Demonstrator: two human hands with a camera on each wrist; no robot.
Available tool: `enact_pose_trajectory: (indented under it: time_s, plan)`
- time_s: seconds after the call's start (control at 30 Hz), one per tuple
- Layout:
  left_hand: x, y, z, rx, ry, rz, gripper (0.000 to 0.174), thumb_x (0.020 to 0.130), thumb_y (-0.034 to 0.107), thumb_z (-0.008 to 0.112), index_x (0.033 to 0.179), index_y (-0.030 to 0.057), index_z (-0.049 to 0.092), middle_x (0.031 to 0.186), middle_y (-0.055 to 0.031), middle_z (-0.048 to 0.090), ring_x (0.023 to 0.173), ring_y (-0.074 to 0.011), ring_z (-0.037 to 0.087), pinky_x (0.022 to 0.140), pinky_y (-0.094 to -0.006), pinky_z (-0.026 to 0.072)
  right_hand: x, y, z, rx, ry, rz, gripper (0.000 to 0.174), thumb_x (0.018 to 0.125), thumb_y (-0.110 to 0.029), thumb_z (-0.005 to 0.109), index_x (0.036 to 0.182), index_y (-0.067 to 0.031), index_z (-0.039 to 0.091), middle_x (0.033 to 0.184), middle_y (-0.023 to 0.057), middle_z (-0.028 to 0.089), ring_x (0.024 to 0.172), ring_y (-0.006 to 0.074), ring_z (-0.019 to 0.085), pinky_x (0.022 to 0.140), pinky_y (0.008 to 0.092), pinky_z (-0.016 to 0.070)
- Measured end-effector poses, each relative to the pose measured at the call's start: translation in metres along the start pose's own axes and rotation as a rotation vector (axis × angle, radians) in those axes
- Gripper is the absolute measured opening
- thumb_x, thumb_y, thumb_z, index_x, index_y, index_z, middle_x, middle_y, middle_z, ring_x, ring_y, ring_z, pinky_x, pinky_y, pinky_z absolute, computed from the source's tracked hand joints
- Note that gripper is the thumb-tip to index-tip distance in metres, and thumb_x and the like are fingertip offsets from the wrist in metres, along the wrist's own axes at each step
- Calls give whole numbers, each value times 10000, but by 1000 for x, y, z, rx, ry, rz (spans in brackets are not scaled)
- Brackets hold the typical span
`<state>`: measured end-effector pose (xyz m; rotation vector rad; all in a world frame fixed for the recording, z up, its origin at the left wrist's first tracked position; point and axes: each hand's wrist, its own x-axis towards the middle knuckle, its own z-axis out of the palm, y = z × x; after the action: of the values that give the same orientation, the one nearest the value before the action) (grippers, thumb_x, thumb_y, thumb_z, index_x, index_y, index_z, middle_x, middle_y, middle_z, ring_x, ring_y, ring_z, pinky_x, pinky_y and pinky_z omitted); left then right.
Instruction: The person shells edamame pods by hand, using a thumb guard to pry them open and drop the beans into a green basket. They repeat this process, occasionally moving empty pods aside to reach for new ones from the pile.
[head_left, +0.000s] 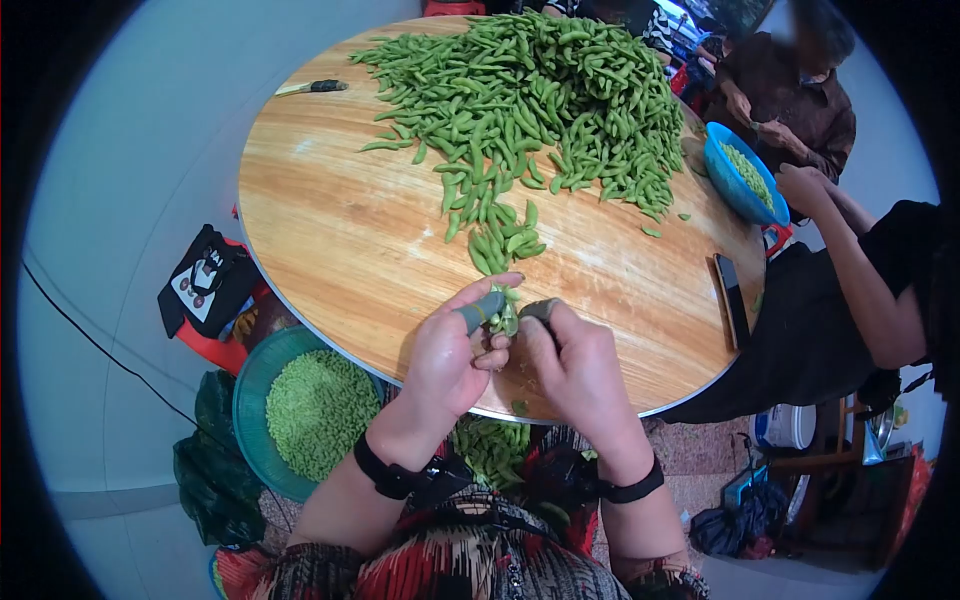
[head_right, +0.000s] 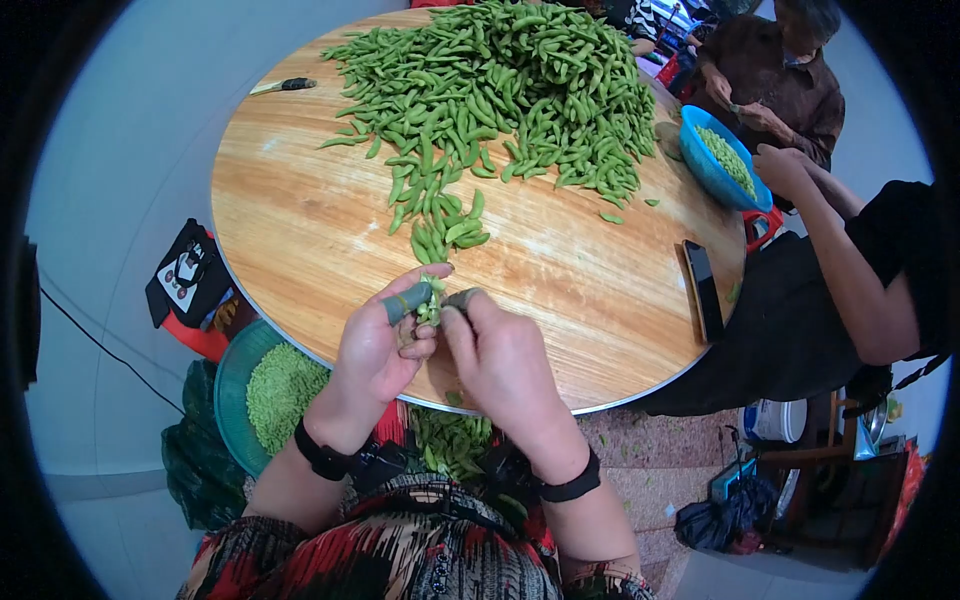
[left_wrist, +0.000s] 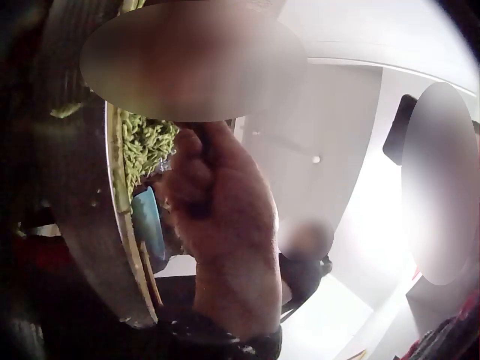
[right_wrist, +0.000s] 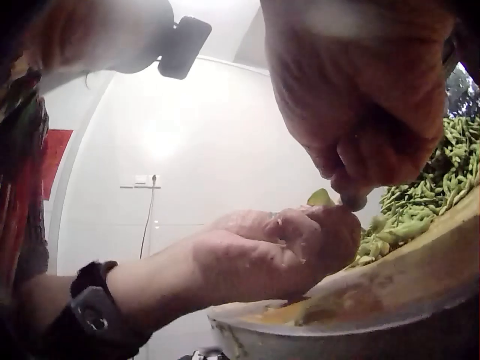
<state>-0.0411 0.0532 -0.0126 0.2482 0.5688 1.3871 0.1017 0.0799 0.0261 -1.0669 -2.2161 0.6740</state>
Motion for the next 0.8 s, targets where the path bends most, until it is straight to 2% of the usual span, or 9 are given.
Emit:
enact_pose_trajectory:
  time_s: [0.2,0.27,0.33,0.37,0.4,0.5,0.6,0.77,0.8]
  plan:
    - [1,-3,3,-22,85,38,195,892,74,386,1021,43,529,742,-28,536,559,-68,458,407,-169,306,6,-11,3,-10,27,53,165,850,-148,593,848,15,564,690,216,594,622,391,589,533,406,465]
    - [2,-5,1,7,139,94,175,879,52,377,948,52,538,734,-37,540,555,-75,457,409,-173,309,6,-2,7,-111,35,16,176,859,-153,585,832,21,575,667,182,599,570,342,594,525,369,464]
    - [0,1,-4,240,147,204,169,841,8,367,848,58,528,727,-42,548,543,-87,455,403,-180,302,11,16,-5,311,-13,94,198,862,-172,581,838,24,583,638,141,593,551,272,589,543,342,466]
    - [-6,7,-5,297,122,205,206,806,-48,363,858,47,538,753,-50,570,586,-102,509,456,-183,370,15,19,-16,384,14,283,209,863,-175,579,853,33,588,630,111,594,574,211,580,569,323,469]
    - [-13,10,-3,296,121,202,206,806,-48,363,858,47,538,753,-50,570,586,-102,509,456,-183,370,19,27,-26,382,16,286,209,863,-175,579,853,33,588,630,111,594,574,211,580,569,323,469]
    - [-38,14,-7,888,-181,123,241,812,-101,388,949,-3,559,815,-56,603,782,-122,598,695,-236,495,21,44,-39,68,-81,372,207,867,-178,564,857,26,594,647,153,606,614,250,609,594,327,479]
    - [-51,16,-6,1222,-346,214,204,862,-51,414,992,-12,566,841,-47,603,803,-114,597,718,-236,496,11,37,-20,-269,-125,12,236,844,-221,557,841,15,565,674,230,594,648,378,597,578,415,471]
    - [-40,3,-1,805,14,74,182,933,96,438,1061,20,544,834,-36,574,674,-99,533,564,-191,425,9,17,-6,-245,-266,48,255,802,-231,626,851,9,557,700,223,613,658,342,624,572,395,482]
    - [-37,0,1,516,57,-12,196,944,145,431,1066,31,534,829,-38,563,653,-101,510,523,-187,389,10,12,-9,-247,-266,46,255,802,-231,626,851,9,557,700,223,613,658,342,624,572,395,482]
